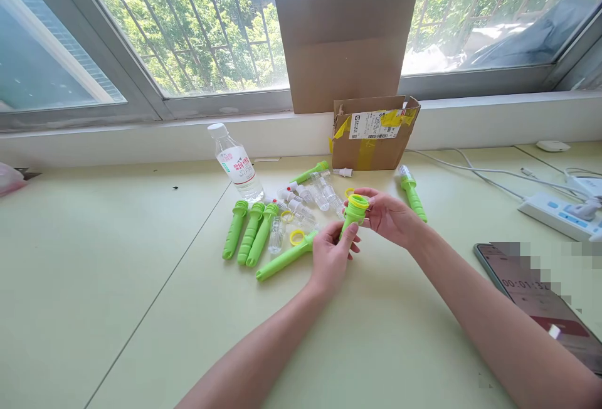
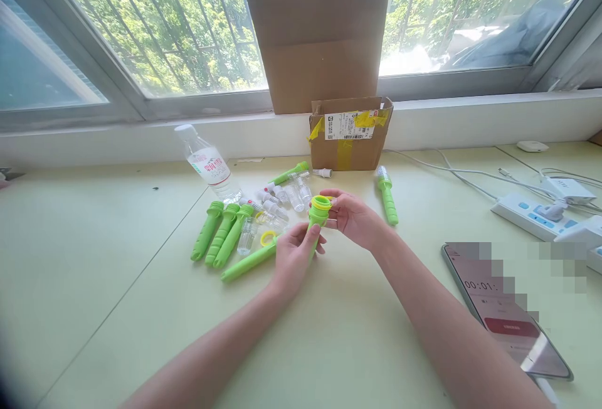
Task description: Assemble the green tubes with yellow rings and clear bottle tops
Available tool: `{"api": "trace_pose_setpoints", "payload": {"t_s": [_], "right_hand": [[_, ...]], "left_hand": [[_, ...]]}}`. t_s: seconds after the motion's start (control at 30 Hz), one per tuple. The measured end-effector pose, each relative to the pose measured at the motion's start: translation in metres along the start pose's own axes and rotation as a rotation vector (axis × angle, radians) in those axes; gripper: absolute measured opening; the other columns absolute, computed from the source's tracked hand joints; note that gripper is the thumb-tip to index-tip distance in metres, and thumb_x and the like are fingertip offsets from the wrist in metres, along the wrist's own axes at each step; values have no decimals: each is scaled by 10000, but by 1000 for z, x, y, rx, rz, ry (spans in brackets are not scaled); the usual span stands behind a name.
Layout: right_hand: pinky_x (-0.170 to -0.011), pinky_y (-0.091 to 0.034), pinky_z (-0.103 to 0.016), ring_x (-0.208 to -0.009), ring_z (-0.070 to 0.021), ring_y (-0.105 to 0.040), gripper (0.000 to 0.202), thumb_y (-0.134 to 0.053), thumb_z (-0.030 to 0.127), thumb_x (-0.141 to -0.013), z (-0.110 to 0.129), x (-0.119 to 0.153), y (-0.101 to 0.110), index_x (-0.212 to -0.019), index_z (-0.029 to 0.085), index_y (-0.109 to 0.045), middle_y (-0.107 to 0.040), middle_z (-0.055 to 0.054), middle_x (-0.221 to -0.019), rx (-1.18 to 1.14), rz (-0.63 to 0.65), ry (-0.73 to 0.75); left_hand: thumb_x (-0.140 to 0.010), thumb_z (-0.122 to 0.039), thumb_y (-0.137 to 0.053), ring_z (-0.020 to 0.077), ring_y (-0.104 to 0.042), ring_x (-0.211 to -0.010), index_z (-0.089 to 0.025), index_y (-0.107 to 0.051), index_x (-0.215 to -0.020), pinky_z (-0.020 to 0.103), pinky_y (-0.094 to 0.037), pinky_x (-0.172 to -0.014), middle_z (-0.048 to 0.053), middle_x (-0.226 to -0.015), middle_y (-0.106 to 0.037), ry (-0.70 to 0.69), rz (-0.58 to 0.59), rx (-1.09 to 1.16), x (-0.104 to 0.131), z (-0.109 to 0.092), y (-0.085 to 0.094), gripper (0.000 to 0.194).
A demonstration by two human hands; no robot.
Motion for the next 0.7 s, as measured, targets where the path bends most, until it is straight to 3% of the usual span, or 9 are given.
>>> {"api": "trace_pose_setpoints", "payload": {"t_s": [0.33,0.7], "right_hand": [[-801,-509,-381,-874,-208,-642,239,-567,169,-758,-3,0,2,-971,232,-653,-692,-41,-945,-32,30,-5],[-648,-517,-324,-731,-160,-619,179,-607,158,-765,-4,-1,1,-923,224,-660,-681,-6,-832,-25,34,-4]], "left_hand": [[-888,-491,-498,61,-435,-437,-157,-590,-772,200,-322,-421,-20,-586,-507,-55,35,-50,4,-1,-1,365],[-878,-572,-451,52,-348,-343,-169,-549,-772,207,-262,-381,-58,-478,-431,4,78,-11,7,-4,-2,428]]}}
Point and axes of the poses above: each hand's wrist, its own x-axis away from the middle knuckle, its own y-axis out of the back of the hand, z = x × y, the point moved 2 cm from there along -x, towards the middle knuckle
